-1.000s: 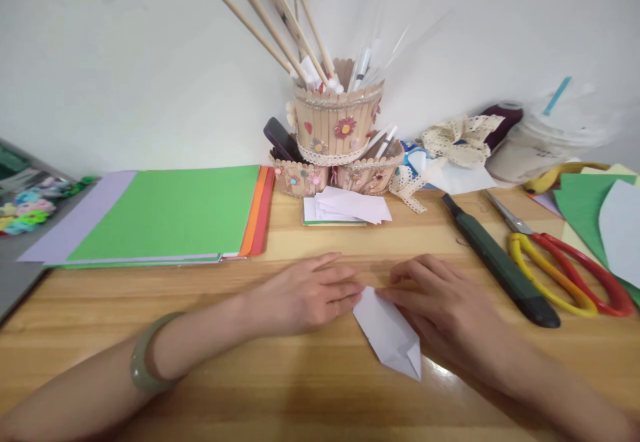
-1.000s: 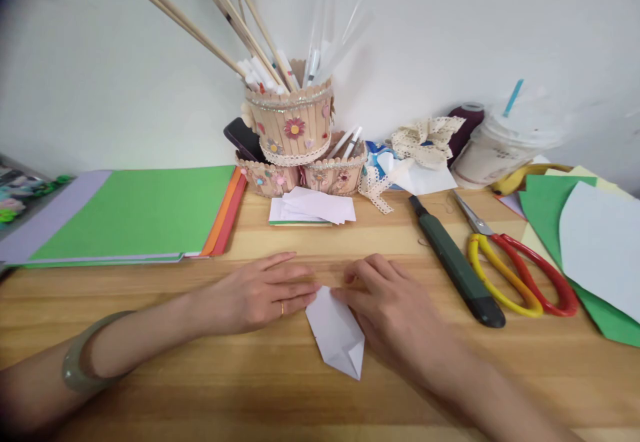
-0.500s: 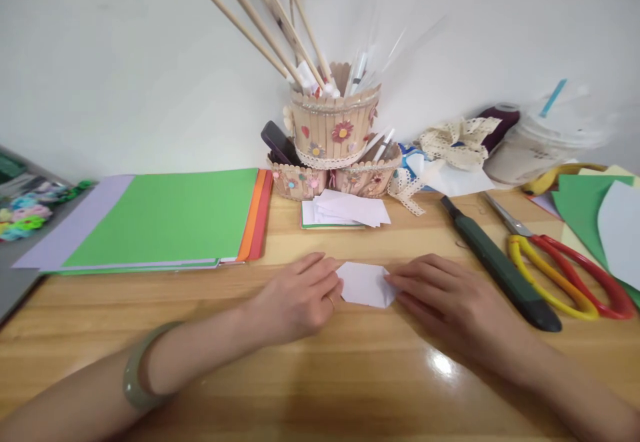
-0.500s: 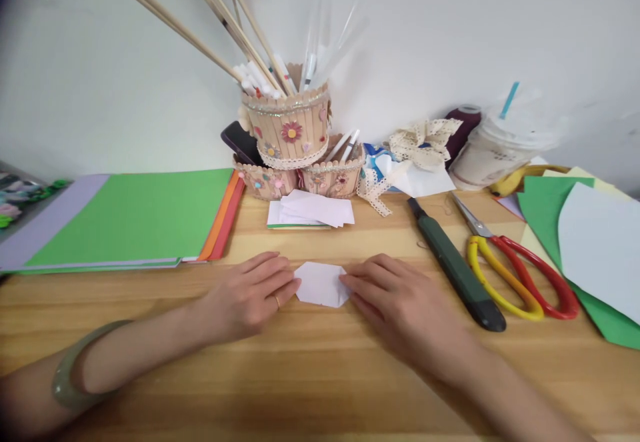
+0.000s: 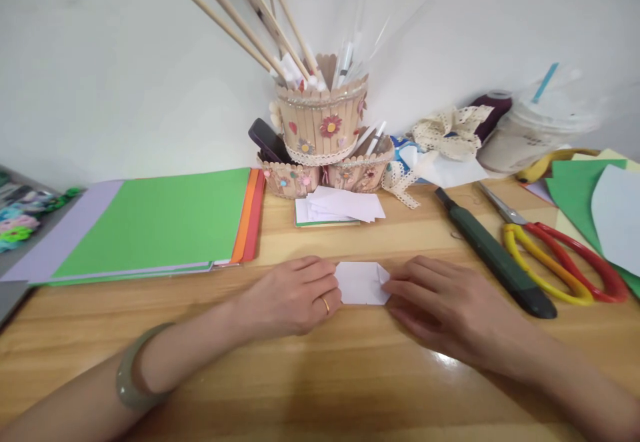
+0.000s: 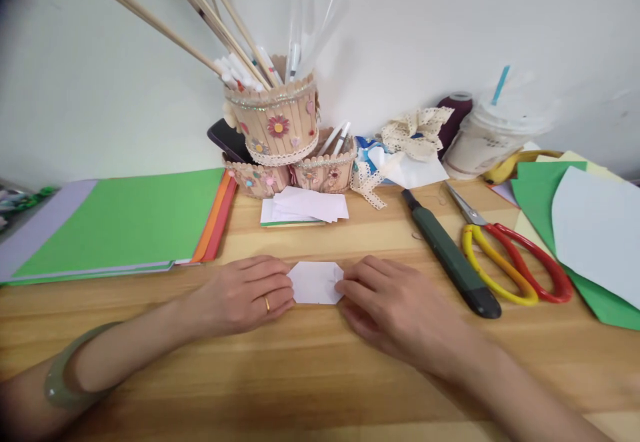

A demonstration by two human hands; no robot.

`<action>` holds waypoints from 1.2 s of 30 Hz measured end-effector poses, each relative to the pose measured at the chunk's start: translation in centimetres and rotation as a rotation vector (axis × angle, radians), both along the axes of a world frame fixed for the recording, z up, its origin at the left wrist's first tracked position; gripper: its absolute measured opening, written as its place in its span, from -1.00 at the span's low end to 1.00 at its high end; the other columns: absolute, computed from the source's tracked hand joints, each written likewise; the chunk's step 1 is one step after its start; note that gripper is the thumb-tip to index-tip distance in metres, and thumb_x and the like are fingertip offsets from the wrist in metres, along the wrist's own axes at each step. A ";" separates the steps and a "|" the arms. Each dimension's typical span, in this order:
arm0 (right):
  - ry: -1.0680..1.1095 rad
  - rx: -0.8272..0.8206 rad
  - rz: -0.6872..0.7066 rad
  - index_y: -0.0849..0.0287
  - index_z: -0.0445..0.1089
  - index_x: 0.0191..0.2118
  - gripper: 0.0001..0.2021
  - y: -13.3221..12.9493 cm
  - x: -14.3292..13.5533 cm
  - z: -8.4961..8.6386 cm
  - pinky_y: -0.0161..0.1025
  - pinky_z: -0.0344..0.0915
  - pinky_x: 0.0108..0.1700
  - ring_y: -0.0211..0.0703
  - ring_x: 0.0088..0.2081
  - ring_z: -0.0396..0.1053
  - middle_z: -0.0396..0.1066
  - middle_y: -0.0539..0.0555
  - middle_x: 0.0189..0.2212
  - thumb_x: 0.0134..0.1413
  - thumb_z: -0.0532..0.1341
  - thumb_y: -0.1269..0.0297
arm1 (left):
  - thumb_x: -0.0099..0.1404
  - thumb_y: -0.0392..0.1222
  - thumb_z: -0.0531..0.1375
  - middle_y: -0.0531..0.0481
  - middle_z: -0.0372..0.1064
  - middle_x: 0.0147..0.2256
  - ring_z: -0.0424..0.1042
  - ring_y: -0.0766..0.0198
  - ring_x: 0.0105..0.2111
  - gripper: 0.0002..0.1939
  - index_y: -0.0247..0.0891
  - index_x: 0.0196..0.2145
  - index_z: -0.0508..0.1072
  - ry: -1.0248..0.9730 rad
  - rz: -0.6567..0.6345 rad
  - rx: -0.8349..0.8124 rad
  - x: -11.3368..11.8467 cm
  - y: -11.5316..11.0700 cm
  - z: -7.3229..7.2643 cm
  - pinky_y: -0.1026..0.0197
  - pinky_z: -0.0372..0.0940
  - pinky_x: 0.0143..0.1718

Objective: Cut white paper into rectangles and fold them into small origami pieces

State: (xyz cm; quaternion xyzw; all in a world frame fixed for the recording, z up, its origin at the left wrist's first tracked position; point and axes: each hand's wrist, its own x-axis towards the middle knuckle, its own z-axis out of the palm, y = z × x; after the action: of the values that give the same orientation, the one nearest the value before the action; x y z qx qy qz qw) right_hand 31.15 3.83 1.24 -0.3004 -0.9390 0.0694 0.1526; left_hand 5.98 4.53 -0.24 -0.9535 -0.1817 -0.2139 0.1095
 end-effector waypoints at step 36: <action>0.213 -0.280 -0.215 0.18 0.29 -0.36 -0.83 0.1 -1.6 -1.3 -0.21 0.30 -0.31 -0.19 -0.35 0.30 0.30 0.10 -0.37 0.21 0.00 0.41 | 0.14 -0.37 0.21 -0.01 0.32 -0.38 0.25 0.19 -0.26 -0.91 -0.25 -0.48 0.44 -0.320 0.437 -0.709 1.5 -1.8 0.2 0.16 0.28 -0.29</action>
State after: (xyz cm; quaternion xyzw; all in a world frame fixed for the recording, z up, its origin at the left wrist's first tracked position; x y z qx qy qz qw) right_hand 29.57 3.88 -0.02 -0.4081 -0.8612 0.2141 0.2143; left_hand 7.48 2.77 -0.03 -0.8265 -0.4555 -0.2550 -0.2109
